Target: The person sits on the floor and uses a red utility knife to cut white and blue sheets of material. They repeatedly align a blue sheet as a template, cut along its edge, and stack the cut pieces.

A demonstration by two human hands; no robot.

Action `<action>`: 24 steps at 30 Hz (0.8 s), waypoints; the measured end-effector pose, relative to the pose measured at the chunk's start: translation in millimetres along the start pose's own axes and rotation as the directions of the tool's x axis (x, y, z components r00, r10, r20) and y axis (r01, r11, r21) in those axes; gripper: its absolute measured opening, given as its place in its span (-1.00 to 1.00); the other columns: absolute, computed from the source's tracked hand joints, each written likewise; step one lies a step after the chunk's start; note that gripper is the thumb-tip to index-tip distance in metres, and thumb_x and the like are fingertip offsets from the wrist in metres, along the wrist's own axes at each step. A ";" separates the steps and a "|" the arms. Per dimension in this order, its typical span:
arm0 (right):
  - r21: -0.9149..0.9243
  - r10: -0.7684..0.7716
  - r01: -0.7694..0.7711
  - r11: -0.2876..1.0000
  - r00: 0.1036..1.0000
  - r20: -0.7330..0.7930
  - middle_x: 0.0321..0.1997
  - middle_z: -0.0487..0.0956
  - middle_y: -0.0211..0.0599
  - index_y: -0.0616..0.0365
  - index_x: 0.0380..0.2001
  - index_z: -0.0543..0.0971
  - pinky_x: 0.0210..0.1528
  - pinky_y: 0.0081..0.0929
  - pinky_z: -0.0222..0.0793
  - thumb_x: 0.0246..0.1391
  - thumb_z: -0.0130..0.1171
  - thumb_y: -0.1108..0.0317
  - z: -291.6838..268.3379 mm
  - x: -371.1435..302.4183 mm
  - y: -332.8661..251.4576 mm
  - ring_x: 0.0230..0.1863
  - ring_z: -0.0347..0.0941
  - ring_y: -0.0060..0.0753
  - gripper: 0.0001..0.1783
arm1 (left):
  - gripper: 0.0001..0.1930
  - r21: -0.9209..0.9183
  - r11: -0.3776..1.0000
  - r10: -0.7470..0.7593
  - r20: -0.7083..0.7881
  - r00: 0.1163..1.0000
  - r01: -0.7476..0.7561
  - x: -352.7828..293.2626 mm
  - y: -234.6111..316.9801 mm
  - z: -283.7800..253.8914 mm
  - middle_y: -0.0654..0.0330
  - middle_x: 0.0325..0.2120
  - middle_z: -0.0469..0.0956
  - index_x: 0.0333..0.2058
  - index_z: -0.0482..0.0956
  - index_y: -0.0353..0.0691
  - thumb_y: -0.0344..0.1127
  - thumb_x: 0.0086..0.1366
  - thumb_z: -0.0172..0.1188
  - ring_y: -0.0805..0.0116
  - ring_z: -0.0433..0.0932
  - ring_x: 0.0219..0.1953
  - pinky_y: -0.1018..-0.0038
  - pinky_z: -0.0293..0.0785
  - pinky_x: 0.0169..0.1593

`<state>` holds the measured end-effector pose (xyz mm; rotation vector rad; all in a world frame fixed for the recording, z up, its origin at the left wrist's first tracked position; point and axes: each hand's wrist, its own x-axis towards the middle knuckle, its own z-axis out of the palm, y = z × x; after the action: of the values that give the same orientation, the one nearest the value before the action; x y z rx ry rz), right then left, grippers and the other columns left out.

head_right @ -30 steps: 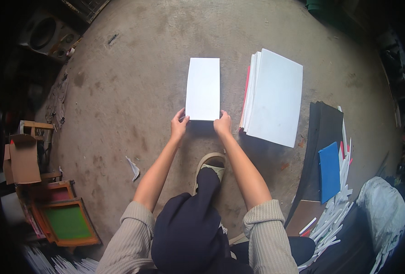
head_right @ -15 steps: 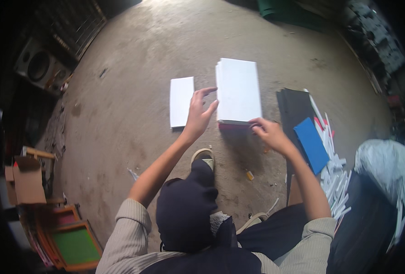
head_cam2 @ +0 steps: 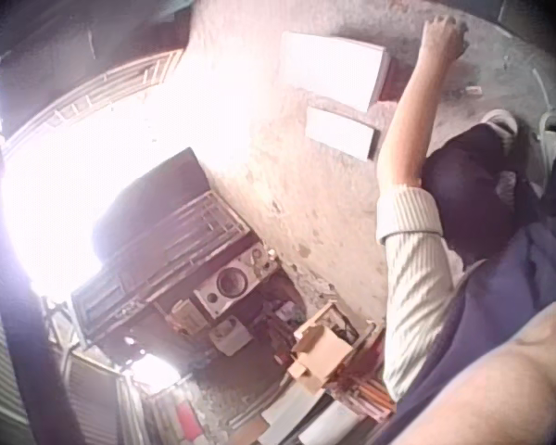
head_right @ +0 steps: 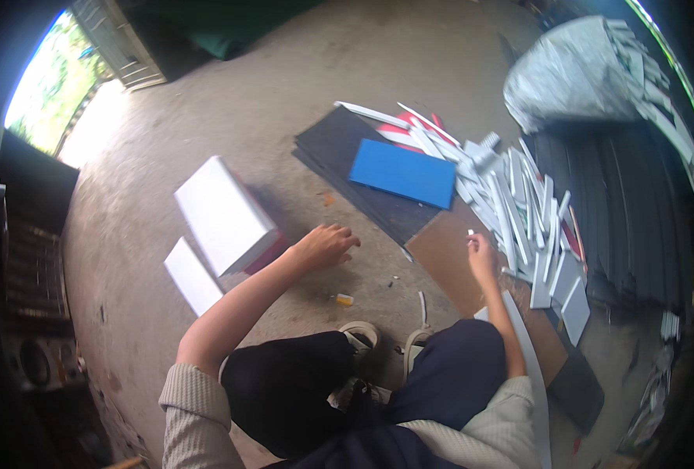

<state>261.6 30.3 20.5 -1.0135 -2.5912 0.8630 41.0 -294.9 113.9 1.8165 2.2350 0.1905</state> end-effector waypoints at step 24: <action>0.203 0.387 -0.341 0.918 0.883 -0.265 -0.23 0.29 -0.03 0.26 -0.14 0.31 -0.12 -0.25 0.18 -0.16 0.14 0.29 -1.8 -84.6 68.0 -0.18 0.23 -0.06 -0.52 | -0.83 -0.900 0.403 -0.290 -0.298 0.909 -0.167 278.3 63.7 108.0 0.22 -0.38 0.50 -0.30 0.45 -0.36 -0.59 0.18 -0.11 0.53 0.45 -0.31 0.62 0.35 -0.19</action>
<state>361.5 13.7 -18.6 -1.4884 -2.0806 0.8883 78.6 -16.2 -4.8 1.0535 1.7050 1.5981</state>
